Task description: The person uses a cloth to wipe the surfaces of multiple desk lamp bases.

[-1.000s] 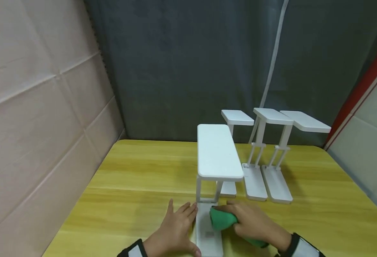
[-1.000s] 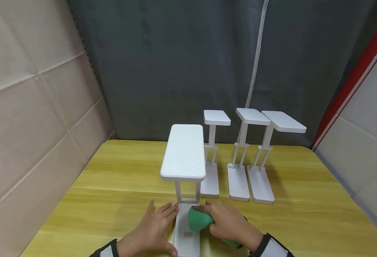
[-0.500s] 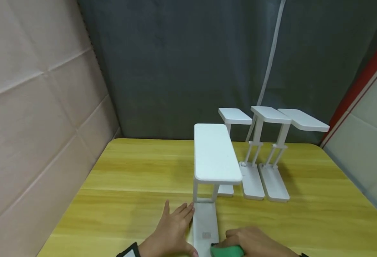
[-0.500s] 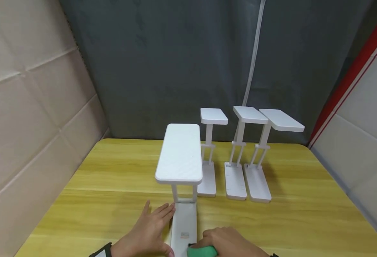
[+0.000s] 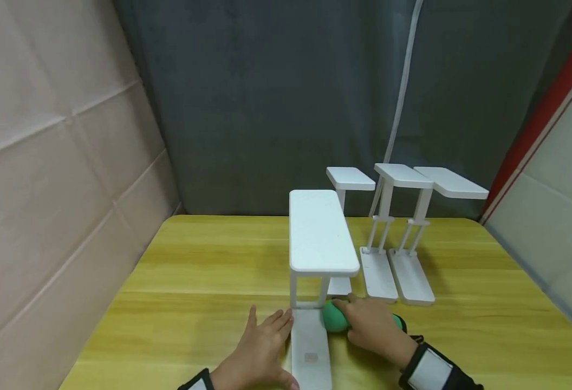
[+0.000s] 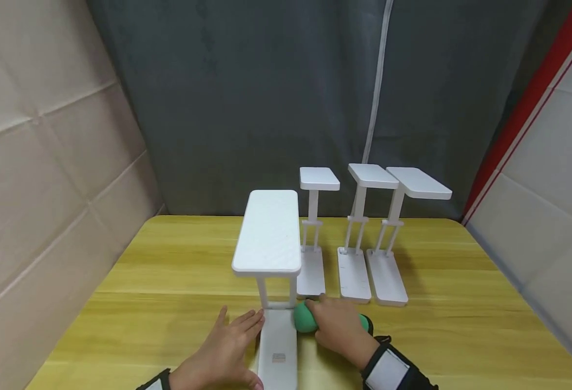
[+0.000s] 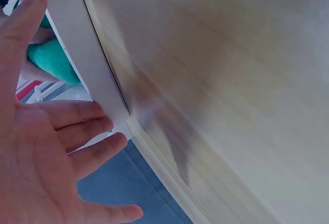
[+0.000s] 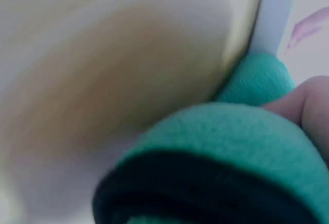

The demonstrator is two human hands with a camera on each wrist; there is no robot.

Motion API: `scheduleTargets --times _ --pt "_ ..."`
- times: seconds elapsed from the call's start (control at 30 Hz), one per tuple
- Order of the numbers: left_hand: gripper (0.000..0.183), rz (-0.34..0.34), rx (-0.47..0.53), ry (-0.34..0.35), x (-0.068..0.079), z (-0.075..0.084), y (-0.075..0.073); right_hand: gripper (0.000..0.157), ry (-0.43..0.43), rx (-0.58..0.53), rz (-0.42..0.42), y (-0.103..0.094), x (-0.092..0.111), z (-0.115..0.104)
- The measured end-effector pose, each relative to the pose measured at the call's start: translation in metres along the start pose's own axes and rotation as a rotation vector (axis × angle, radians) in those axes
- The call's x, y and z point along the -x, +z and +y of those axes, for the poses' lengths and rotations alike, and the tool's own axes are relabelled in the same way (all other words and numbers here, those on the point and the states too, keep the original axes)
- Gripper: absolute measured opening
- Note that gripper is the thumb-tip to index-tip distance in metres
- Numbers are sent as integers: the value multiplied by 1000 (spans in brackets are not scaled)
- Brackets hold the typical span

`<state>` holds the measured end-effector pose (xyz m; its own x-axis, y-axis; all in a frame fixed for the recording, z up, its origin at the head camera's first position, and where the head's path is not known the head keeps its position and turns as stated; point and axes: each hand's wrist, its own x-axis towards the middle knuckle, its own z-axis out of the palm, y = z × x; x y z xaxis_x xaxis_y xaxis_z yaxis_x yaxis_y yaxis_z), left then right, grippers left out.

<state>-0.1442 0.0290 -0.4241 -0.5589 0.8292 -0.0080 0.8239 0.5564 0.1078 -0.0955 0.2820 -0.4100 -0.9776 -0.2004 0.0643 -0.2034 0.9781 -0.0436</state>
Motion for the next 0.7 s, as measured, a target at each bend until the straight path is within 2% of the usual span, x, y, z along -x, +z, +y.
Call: scheduleTargets --times 0.13,0.37,0.53,0.63,0.7 --pt "115 17 30 12 -2 2 2 53 -72 32 33 2 -2 -1" --pt "116 5 42 6 -1 0 0 54 -246 -21 -20 -5 8 1" --pt "117 7 24 -8 1 -1 0 58 -327 -29 -67 -7 21 -5" --pt "117 2 19 -14 0 -2 0 53 -366 -44 -102 -7 30 -8" --pt "117 -1 15 -16 0 -2 0 43 -410 -40 -90 -5 37 -10"
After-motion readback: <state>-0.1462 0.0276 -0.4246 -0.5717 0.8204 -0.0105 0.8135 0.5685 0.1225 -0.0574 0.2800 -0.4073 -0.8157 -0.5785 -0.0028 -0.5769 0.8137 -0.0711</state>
